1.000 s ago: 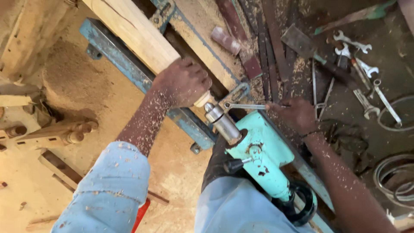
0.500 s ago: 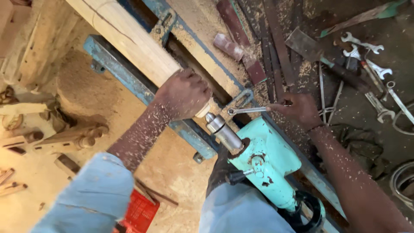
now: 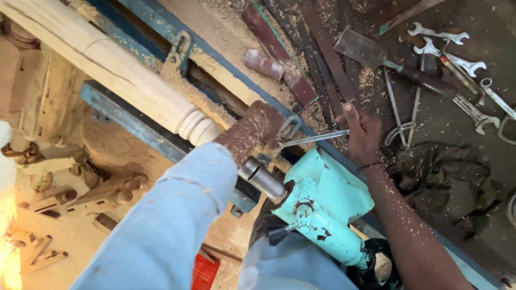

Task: The person smooths a rotating wooden leg on a lathe by holding sandpaper against it with both hands. They then use a wrench to adjust and tighten components of the machine's hardware.

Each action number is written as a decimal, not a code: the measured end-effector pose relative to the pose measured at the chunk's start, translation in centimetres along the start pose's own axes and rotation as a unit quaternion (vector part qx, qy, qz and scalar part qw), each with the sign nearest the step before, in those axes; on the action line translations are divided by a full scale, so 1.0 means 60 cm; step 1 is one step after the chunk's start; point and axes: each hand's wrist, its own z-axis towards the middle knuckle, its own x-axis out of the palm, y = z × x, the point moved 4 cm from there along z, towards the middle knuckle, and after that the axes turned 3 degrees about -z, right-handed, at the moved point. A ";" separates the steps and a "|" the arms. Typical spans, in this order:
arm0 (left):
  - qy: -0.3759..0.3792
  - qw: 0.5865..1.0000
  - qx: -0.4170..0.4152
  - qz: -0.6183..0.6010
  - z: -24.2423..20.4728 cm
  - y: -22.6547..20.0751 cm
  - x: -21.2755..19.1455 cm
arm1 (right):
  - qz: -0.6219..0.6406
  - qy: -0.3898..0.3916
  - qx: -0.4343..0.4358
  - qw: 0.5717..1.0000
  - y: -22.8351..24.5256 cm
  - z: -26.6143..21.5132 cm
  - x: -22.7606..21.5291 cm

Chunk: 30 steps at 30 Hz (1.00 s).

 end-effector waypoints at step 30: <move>0.061 0.990 0.121 -0.035 0.054 0.015 0.027 | 0.519 -0.103 0.123 0.839 -0.042 -0.010 -0.132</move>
